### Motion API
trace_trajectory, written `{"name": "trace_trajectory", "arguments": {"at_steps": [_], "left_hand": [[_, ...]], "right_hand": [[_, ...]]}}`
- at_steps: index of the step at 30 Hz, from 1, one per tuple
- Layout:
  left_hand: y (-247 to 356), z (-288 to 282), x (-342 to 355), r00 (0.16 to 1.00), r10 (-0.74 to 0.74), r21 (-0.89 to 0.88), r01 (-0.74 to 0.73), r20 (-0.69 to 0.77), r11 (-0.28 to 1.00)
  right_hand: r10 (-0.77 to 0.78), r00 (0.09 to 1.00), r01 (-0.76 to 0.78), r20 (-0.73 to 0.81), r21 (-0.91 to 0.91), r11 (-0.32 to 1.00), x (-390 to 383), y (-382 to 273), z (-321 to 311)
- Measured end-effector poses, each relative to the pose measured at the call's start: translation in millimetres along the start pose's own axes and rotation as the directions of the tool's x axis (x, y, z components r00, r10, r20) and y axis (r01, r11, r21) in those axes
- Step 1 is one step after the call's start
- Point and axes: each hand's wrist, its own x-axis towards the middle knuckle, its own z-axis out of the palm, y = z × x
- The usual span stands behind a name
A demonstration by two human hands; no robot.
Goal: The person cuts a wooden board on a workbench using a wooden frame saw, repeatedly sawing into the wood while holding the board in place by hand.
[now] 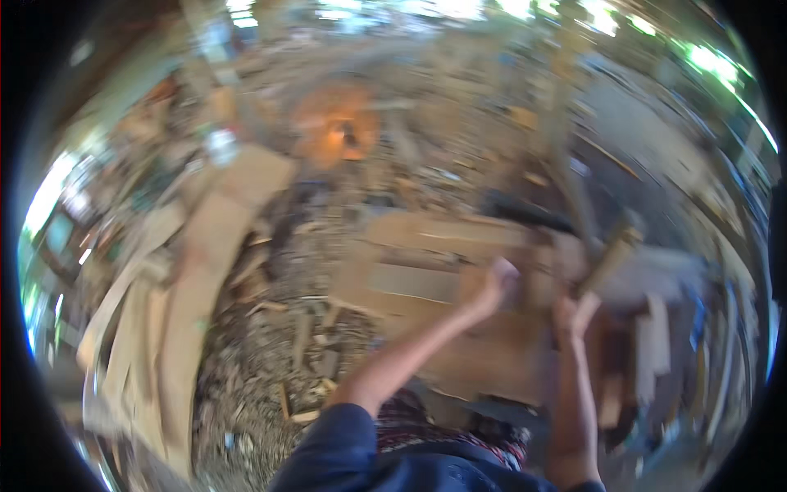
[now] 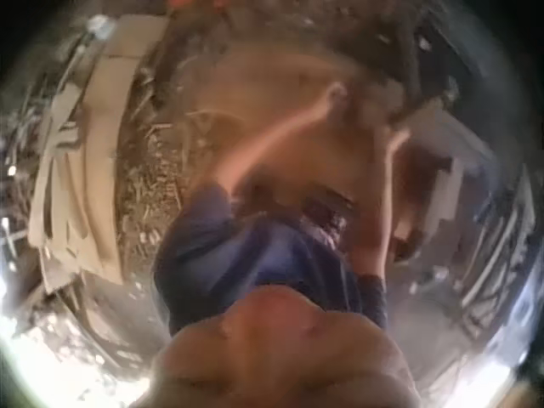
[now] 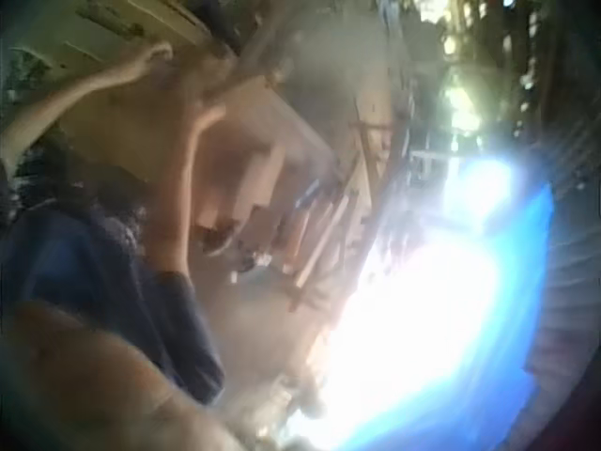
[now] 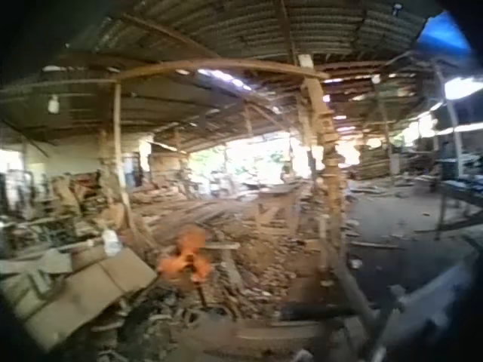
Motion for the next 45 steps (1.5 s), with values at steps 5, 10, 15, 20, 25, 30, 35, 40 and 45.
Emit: {"name": "trace_trajectory", "arguments": {"at_steps": [5, 10, 15, 20, 25, 30, 35, 40, 45], "left_hand": [[117.7, -135.8, -43.7, 0.992, 0.078, 0.145, -0.063, -0.103, 0.987], [272.6, -264.1, -93.0, 0.840, 0.399, 0.367, -0.263, -0.368, 0.892], [334.4, -332.9, -153.0, 0.739, 0.631, 0.506, -0.460, -0.238, 0.729], [347.4, -341.9, -178.6, 0.674, 0.699, 0.512, -0.525, -0.238, 0.680], [355.6, -348.8, -193.2, 0.594, 0.771, 0.512, -0.599, -0.232, 0.616], [358.9, -353.1, -204.1, 0.508, 0.829, 0.498, -0.670, -0.232, 0.550], [364.7, -354.3, -211.4, 0.435, 0.873, 0.497, -0.720, -0.220, 0.484], [371.4, -355.8, -210.8, 0.340, 0.919, 0.481, -0.783, -0.199, 0.394], [382.9, -357.1, -202.2, 0.262, 0.955, 0.447, -0.843, -0.142, 0.298]], "right_hand": [[-0.351, 0.932, 0.359, 0.089, -0.091, 0.929, -32.2, -87.6, 44.7], [-0.411, 0.901, 0.428, 0.138, -0.141, 0.893, -31.3, -87.2, 57.0], [-0.441, 0.888, 0.459, 0.131, -0.177, 0.870, -21.7, -81.4, 51.6], [-0.408, 0.900, 0.425, 0.152, -0.106, 0.899, -3.9, -69.3, 43.3], [-0.382, 0.917, 0.391, 0.115, -0.063, 0.918, 1.3, -58.4, 44.8], [-0.380, 0.914, 0.390, 0.141, -0.048, 0.920, 4.9, -55.5, 42.4], [-0.365, 0.919, 0.375, 0.150, -0.048, 0.926, -9.4, -67.3, 50.4], [-0.342, 0.930, 0.350, 0.131, -0.044, 0.936, 3.6, -57.7, 43.3], [-0.329, 0.936, 0.334, 0.124, -0.018, 0.942, 7.6, -53.4, 41.2]]}}
